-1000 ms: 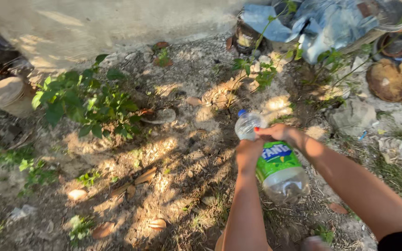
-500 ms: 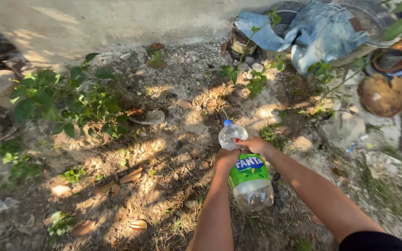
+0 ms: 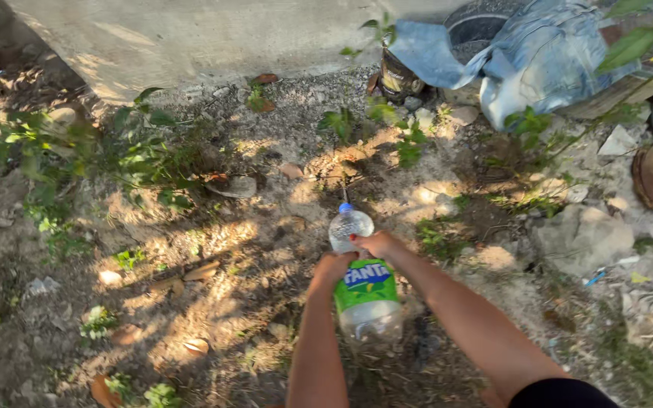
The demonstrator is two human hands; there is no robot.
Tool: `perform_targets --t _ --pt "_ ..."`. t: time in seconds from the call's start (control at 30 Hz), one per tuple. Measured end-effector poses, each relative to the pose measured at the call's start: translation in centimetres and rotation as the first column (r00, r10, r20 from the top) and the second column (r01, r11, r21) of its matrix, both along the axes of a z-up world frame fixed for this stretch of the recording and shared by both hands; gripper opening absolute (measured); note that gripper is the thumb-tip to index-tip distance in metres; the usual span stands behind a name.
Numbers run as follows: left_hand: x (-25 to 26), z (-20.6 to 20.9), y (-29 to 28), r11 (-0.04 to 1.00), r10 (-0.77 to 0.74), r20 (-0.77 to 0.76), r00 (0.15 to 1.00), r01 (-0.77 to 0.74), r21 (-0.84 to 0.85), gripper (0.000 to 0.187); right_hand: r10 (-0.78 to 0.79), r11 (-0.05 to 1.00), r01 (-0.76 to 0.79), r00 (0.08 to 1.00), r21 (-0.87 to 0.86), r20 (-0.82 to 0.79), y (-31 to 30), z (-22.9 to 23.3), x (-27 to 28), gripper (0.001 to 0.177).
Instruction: The person plucks leaves from a plant by hand and pours water from a plastic bottle onto the soil around the plants before placing the bottle on the ground.
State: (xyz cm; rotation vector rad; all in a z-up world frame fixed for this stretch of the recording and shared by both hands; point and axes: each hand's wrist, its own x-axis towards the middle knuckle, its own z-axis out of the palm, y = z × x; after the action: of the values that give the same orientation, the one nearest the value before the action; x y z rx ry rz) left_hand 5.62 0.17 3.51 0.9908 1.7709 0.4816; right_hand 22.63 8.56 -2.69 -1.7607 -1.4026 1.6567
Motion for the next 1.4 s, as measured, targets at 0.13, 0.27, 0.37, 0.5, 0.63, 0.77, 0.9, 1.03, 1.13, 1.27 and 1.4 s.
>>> perform_targets --t 0.13,0.27,0.37,0.5,0.63,0.77,0.9,1.03,1.13,1.27,1.4 --pt "2.3 3.5 -2.0 0.992 0.077 0.092 0.993 -0.085 0.089 0.044 -0.012 1.0 0.015 0.969 0.009 -0.247 -1.4 1.5 1.8 0.045" --pt "3.8 5.7 -2.3 0.998 0.061 -0.047 0.997 -0.06 0.03 0.048 0.073 0.996 -0.058 0.953 0.06 -0.293 -2.9 5.4 4.1 0.048" --pt "4.8 5.6 -2.1 0.998 0.061 -0.175 0.983 -0.057 0.029 0.049 0.08 0.997 -0.069 0.94 0.044 -0.33 -3.0 6.5 4.3 0.047" --pt "5.4 3.8 -1.9 0.999 -0.043 -0.327 0.944 0.048 0.006 0.052 0.075 0.996 -0.058 0.946 0.065 -0.317 -2.6 4.4 4.5 0.044" --pt "6.0 2.7 -1.3 0.844 -0.395 -0.655 0.644 0.536 0.018 0.042 0.085 0.996 -0.08 0.893 0.032 -0.442 -2.0 3.9 5.7 0.047" --pt "8.9 5.5 -2.3 1.0 0.003 -0.325 0.946 0.001 0.011 0.056 0.056 0.996 -0.076 0.925 -0.039 -0.377 -2.1 5.3 7.6 0.057" --pt "9.8 7.5 -2.9 0.999 0.018 -0.297 0.955 -0.008 0.034 0.052 0.008 0.99 -0.065 0.912 -0.125 -0.411 -2.7 7.3 7.9 0.059" --pt "8.4 8.2 -3.0 0.999 0.043 -0.307 0.951 -0.045 0.001 0.055 0.032 0.992 -0.076 0.924 -0.1 -0.382 -3.6 8.8 7.3 0.058" --pt "7.7 8.4 -2.6 0.991 -0.119 -0.377 0.919 0.133 0.012 0.051 -0.013 0.99 -0.061 0.861 -0.129 -0.508 -3.8 8.8 6.5 0.057" --pt "6.6 9.2 -1.9 0.994 -0.09 -0.358 0.929 0.108 0.029 0.054 -0.045 0.994 -0.006 0.876 -0.105 -0.48 -3.4 9.2 5.6 0.052" --pt "6.0 9.6 -2.1 0.994 -0.087 -0.272 0.958 0.101 0.038 0.053 -0.097 0.992 0.055 0.913 -0.115 -0.397 -3.3 9.2 4.8 0.052"
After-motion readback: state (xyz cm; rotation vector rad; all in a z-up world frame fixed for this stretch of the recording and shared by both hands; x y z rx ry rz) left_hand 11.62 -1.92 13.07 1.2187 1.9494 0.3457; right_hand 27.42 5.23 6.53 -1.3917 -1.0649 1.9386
